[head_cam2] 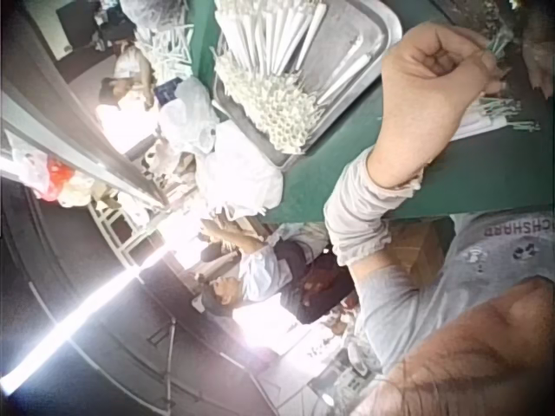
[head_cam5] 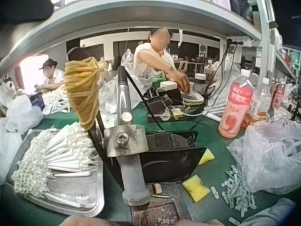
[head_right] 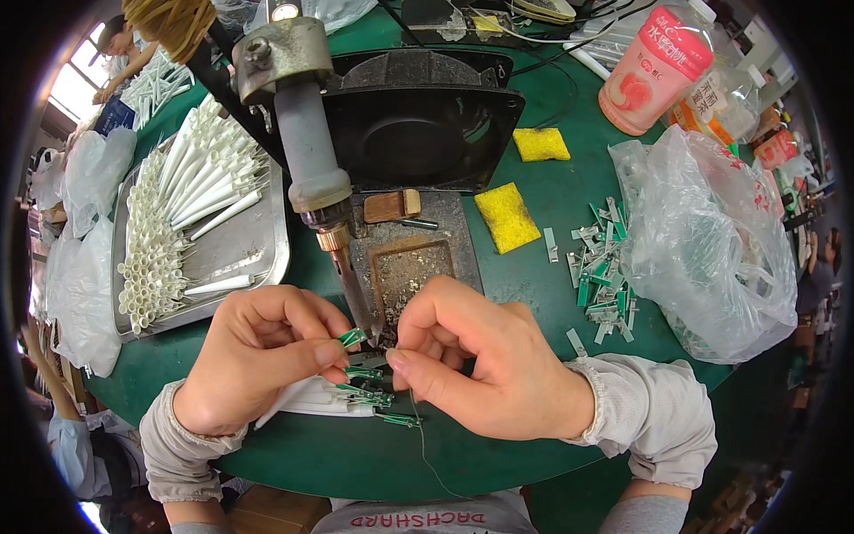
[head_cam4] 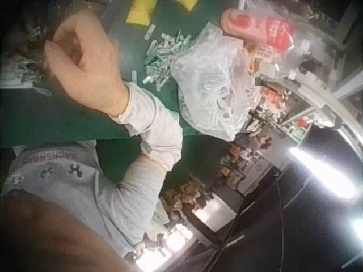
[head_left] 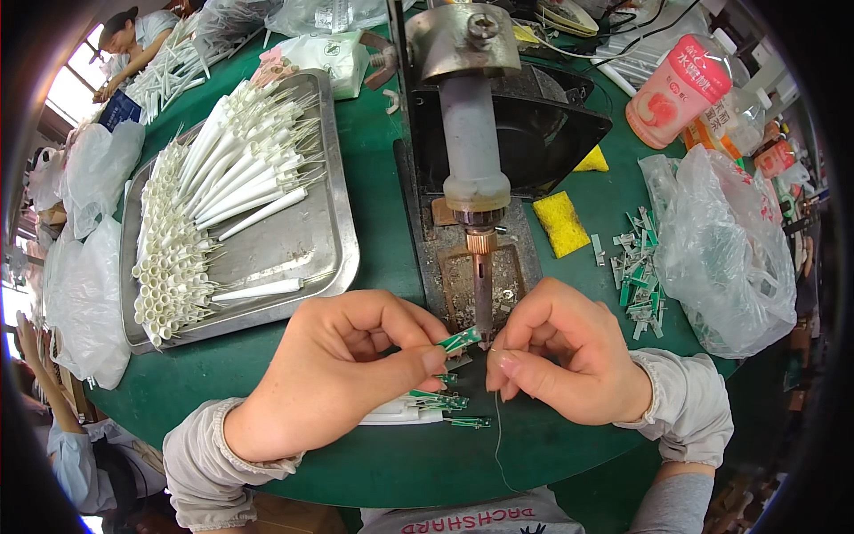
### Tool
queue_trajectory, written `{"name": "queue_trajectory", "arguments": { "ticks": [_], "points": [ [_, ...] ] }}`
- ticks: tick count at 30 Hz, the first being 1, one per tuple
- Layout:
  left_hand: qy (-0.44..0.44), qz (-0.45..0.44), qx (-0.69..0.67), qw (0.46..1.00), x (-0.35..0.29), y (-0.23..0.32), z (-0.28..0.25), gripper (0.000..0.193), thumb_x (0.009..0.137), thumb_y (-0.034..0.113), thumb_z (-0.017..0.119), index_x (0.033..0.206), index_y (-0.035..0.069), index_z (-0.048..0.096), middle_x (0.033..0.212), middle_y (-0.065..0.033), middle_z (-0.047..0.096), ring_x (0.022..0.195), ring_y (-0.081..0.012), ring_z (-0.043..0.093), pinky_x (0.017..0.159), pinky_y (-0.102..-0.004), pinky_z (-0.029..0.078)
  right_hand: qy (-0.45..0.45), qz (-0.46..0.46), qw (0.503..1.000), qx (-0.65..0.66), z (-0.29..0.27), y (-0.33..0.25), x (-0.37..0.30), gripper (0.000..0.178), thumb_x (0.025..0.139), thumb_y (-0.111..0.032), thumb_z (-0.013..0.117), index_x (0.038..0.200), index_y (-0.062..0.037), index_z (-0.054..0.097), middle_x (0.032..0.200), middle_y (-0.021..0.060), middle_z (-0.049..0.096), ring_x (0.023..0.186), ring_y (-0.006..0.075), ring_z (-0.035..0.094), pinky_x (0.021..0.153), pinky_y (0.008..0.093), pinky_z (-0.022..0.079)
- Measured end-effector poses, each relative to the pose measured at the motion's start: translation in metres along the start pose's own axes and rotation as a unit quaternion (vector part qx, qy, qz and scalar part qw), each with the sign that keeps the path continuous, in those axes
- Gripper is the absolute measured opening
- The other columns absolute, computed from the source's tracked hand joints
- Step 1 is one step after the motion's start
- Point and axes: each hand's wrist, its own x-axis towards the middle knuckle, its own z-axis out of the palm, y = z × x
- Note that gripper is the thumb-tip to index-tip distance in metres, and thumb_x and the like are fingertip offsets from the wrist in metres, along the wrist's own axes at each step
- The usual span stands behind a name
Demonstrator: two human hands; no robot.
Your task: The person solders insulated wires to LED circuit board components using a fixed soldering iron and solder wire.
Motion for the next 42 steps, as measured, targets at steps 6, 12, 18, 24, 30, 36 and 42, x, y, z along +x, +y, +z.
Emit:
{"name": "queue_trajectory", "arguments": {
  "ticks": [6,12,18,24,30,36,42],
  "points": [
    [0.013,0.009,0.070,0.997,-0.001,0.001,0.001,0.007,0.084,-0.011,0.063,0.082,-0.005,0.061,0.096,-0.0166,0.064,0.079,-0.0155,0.066,0.073,-0.0253,0.055,-0.107,0.057,0.984,-0.127,-0.009,-0.017,-0.002,0.015,0.089,-0.010,0.063,0.087,-0.0048,0.050,0.065,0.0050,0.059,0.053,0.0142,0.060,0.048,0.0276,0.043],
    [0.017,0.044,0.160,0.986,-0.008,0.003,-0.002,0.006,0.084,-0.010,0.063,0.081,-0.005,0.062,0.097,-0.0153,0.065,0.081,-0.0137,0.064,0.071,-0.0241,0.053,0.001,-0.092,0.820,-0.564,-0.036,-0.022,0.002,0.013,0.078,-0.009,0.067,0.077,-0.0038,0.054,0.068,0.0148,0.058,0.066,0.0347,0.061,0.057,0.0430,0.050],
    [-0.060,0.172,0.396,0.900,-0.008,0.012,-0.009,0.007,0.078,-0.006,0.067,0.077,0.000,0.064,0.089,-0.0107,0.067,0.075,-0.0148,0.064,0.065,-0.0253,0.051,0.121,-0.022,0.668,-0.734,-0.070,-0.009,0.006,0.015,0.074,-0.005,0.069,0.074,-0.0001,0.055,0.070,0.0164,0.058,0.067,0.0348,0.063,0.059,0.0420,0.052],
    [-0.111,0.283,0.526,0.794,-0.005,0.005,-0.019,0.010,0.070,-0.003,0.070,0.075,0.002,0.062,0.088,-0.0087,0.066,0.078,-0.0272,0.060,0.068,-0.0324,0.049,0.107,-0.053,0.679,-0.724,-0.072,-0.006,0.007,0.013,0.069,0.002,0.066,0.075,0.0006,0.054,0.071,0.0170,0.058,0.068,0.0350,0.063,0.062,0.0420,0.052],
    [-0.066,0.259,0.576,0.772,-0.011,0.021,-0.018,0.013,0.070,0.003,0.075,0.077,0.003,0.063,0.088,-0.0091,0.063,0.081,-0.0288,0.059,0.072,-0.0382,0.048,0.113,-0.078,0.703,-0.698,-0.067,-0.015,0.007,0.018,0.067,0.006,0.062,0.077,0.0006,0.049,0.073,0.0182,0.053,0.069,0.0370,0.060,0.062,0.0436,0.050],
    [0.186,0.328,0.721,0.582,0.024,0.042,-0.063,0.014,0.071,0.003,0.073,0.082,0.004,0.065,0.082,-0.0084,0.059,0.082,-0.0296,0.058,0.072,-0.0390,0.048,0.126,-0.074,0.719,-0.680,-0.053,-0.022,0.006,0.020,0.069,0.005,0.064,0.079,-0.0008,0.048,0.072,0.0168,0.053,0.068,0.0371,0.059,0.060,0.0444,0.050],
    [0.203,0.318,0.789,0.485,0.063,0.034,-0.090,0.015,0.069,0.002,0.069,0.083,0.008,0.066,0.083,-0.0076,0.055,0.084,-0.0278,0.055,0.073,-0.0372,0.048,0.116,-0.096,0.716,-0.682,-0.048,-0.024,0.002,0.017,0.070,0.006,0.063,0.080,-0.0007,0.050,0.072,0.0157,0.054,0.067,0.0357,0.060,0.059,0.0431,0.050]
  ]
}}
